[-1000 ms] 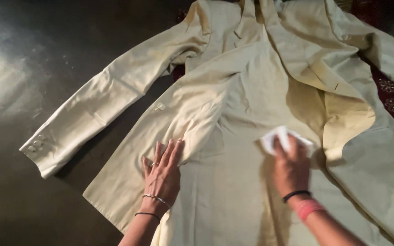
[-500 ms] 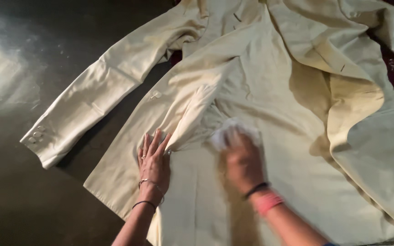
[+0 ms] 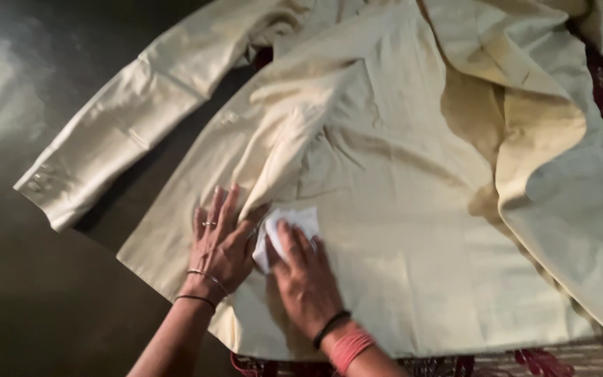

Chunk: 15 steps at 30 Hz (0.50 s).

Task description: The person wipes a cream-colored jacket laid flat on a patterned rug using a white cloth. They clean the front placket, sleeves, and collar area, then fold the jacket in half.

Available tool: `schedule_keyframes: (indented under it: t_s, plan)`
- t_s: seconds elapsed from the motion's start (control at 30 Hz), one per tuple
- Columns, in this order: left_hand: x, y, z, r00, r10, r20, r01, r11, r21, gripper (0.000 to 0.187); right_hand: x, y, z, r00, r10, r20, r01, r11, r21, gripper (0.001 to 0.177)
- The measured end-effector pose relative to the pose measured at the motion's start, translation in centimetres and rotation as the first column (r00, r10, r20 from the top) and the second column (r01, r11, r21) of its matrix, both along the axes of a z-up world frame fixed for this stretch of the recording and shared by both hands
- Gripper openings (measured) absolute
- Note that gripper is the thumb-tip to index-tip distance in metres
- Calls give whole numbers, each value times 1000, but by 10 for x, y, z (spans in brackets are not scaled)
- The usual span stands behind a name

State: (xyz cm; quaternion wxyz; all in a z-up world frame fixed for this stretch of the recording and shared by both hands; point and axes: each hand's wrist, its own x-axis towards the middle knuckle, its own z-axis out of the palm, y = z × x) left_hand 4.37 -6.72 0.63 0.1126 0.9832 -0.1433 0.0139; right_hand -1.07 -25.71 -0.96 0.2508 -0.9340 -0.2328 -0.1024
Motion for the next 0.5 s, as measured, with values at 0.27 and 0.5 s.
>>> schedule_keyframes:
  t_s: [0.27, 0.5]
  plan:
    - [-4, -9, 15, 999, 43, 13, -43, 999, -5, 66, 28, -171, 12, 851, -524, 39, 525, 844, -108, 58]
    - [-13, -20, 2, 990, 141, -1, -141, 990, -21, 64, -17, -11, 37, 883, -323, -340, 364, 929, 63, 53]
